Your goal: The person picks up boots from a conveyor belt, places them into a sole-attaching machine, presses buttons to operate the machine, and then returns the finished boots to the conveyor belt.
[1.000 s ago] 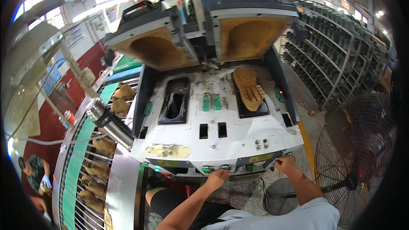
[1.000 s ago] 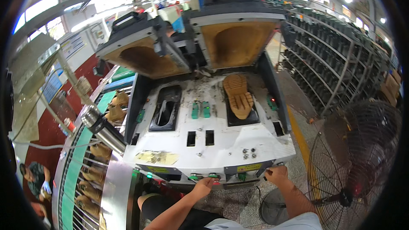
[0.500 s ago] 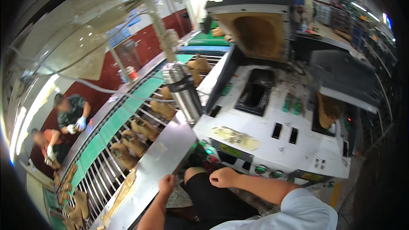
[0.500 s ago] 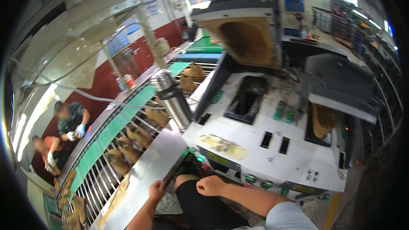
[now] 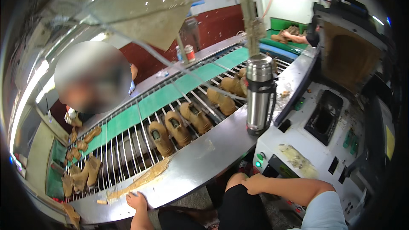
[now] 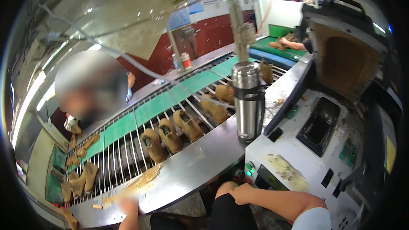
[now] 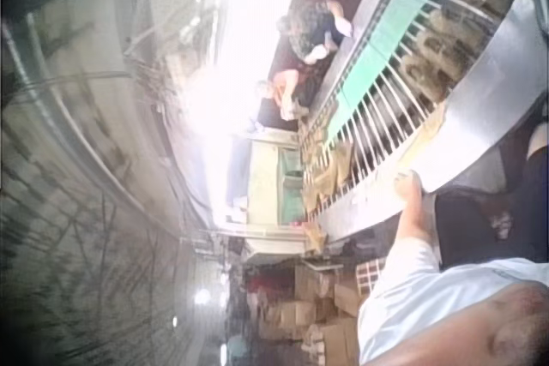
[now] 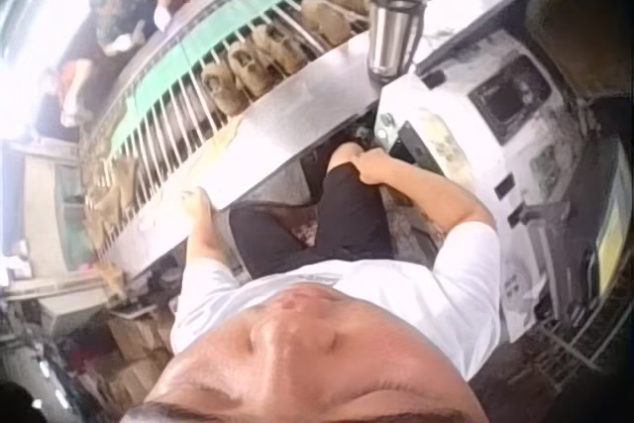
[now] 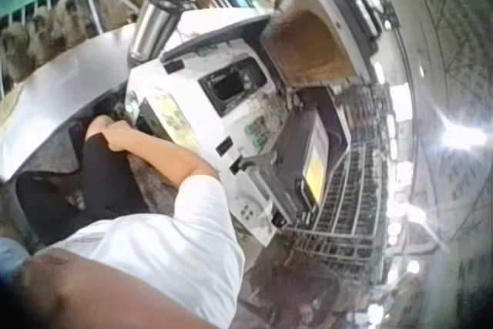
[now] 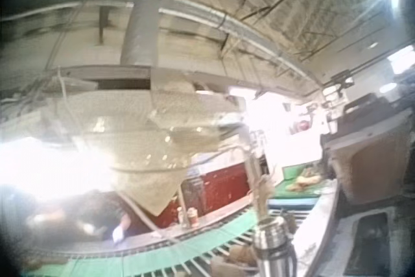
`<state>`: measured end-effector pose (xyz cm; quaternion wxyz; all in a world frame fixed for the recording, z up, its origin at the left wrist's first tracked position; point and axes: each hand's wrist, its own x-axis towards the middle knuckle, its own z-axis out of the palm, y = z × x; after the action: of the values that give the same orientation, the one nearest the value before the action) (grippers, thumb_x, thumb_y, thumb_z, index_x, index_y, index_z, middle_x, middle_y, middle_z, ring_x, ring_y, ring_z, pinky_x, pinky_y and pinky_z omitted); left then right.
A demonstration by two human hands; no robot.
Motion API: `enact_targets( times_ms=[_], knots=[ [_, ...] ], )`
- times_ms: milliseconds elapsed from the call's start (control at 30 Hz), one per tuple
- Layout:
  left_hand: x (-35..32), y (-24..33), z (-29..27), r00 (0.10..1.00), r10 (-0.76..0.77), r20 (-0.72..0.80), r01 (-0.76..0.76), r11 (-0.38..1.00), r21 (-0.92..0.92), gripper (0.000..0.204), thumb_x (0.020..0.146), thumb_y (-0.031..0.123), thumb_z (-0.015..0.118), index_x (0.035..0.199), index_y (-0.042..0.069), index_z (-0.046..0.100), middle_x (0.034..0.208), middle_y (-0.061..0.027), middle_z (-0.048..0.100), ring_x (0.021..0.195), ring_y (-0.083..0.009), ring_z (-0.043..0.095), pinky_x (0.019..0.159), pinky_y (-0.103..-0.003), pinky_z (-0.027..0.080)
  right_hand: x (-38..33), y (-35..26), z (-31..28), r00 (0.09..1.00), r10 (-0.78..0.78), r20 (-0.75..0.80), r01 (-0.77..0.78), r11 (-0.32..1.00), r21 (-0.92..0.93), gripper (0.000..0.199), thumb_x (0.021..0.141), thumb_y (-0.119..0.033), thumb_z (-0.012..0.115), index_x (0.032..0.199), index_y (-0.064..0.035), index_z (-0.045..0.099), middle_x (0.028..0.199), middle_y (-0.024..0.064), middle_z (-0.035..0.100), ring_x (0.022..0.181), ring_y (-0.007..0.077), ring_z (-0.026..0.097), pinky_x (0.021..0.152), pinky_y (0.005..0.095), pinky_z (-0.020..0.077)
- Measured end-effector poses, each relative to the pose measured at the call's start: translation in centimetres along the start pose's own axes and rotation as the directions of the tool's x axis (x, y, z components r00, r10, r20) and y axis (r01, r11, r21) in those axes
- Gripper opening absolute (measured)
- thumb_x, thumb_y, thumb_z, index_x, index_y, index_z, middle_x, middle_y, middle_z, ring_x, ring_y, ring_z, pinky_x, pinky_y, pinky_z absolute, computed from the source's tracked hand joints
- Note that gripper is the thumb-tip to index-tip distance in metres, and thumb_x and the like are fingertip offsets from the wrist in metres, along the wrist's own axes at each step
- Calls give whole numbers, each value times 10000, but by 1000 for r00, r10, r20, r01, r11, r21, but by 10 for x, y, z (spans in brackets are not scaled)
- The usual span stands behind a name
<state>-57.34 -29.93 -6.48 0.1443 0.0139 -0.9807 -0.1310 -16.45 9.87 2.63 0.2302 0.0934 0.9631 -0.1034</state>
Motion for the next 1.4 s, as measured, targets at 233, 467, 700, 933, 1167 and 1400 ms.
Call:
enact_targets(
  times_ms=[233, 467, 700, 933, 1167, 1400],
  knots=[
    [14, -59, 40, 998, -27, -59, 29, 999, 27, 439, 806, 237, 631, 1162, -13, 575, 1243, -220, 551, 1177, -357, 497, 1010, -443, 371, -15, -17, -23, 990, -22, 141, 16, 999, 46, 477, 866, -345, 531, 1268, -90, 503, 1042, 165, 656, 884, 347, 663, 733, 479, 532],
    [13, -65, 35, 996, 52, -78, -59, 994, -88, 331, 762, 173, 633, 1055, 20, 632, 1019, -158, 657, 960, -310, 621, 855, -401, 480, -24, -25, -12, 990, -13, 142, 15, 1000, -18, 572, 863, -383, 531, 1334, -66, 464, 1084, 161, 637, 895, 309, 663, 709, 444, 540],
    [-4, 27, -27, 990, 51, 132, -70, 988, 138, 220, 800, 228, 590, 925, 50, 625, 898, -133, 634, 822, -294, 605, 737, -408, 486, -35, -25, -16, 984, -42, 174, 36, 999, 40, 500, 859, -333, 526, 1270, -51, 497, 1063, 183, 638, 922, 315, 659, 719, 448, 539],
    [-1, -44, 22, 964, 95, -249, -123, 987, -100, 234, 797, 229, 591, 936, 45, 629, 896, -145, 637, 835, -315, 610, 753, -421, 485, -32, -27, -18, 984, -80, 160, 78, 997, 19, 461, 858, -314, 527, 1244, -63, 519, 1021, 174, 653, 893, 315, 666, 697, 443, 542],
    [-4, -8, -17, 996, 84, 35, -88, 987, 133, 198, 848, 246, 561, 896, 72, 640, 850, -107, 647, 778, -256, 623, 701, -399, 488, -30, -24, -15, 974, -68, 218, 63, 998, 27, 467, 886, -190, 443, 1344, -102, 467, 1094, 189, 630, 924, 330, 658, 718, 449, 537],
    [-1, -17, -7, 1000, 26, -1, -25, 996, 86, 188, 805, 234, 601, 871, 62, 636, 834, -103, 643, 760, -252, 617, 689, -397, 485, -33, -26, -15, 984, -93, 154, 92, 996, 10, 372, 892, -167, 459, 1246, -67, 512, 1027, 171, 655, 904, 319, 669, 697, 438, 542]
  ],
)
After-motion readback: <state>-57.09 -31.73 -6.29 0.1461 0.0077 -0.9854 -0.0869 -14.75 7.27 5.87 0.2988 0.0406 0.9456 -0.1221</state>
